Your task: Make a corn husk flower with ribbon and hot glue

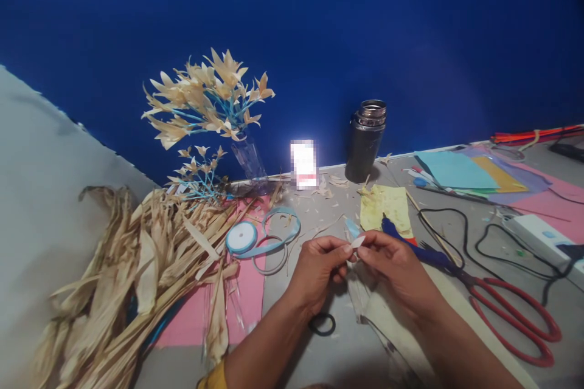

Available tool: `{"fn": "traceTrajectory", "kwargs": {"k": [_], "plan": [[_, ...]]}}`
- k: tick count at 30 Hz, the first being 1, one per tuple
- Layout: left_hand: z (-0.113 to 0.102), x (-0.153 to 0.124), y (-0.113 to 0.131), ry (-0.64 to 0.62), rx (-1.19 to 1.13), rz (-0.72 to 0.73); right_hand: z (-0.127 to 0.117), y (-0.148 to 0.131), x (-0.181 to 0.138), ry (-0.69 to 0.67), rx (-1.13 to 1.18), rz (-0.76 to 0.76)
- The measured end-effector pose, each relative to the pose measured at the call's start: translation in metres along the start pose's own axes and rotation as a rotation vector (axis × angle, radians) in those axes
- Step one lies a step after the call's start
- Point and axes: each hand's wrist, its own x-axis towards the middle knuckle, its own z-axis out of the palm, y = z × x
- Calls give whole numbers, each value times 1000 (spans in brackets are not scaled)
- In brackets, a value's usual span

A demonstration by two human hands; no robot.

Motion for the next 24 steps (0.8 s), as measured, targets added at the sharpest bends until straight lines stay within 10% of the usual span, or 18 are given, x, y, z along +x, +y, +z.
{"fn": "traceTrajectory", "kwargs": {"k": [24], "plan": [[-6, -5, 11, -30, 159, 58, 8, -7, -4, -77, -531, -87]]}}
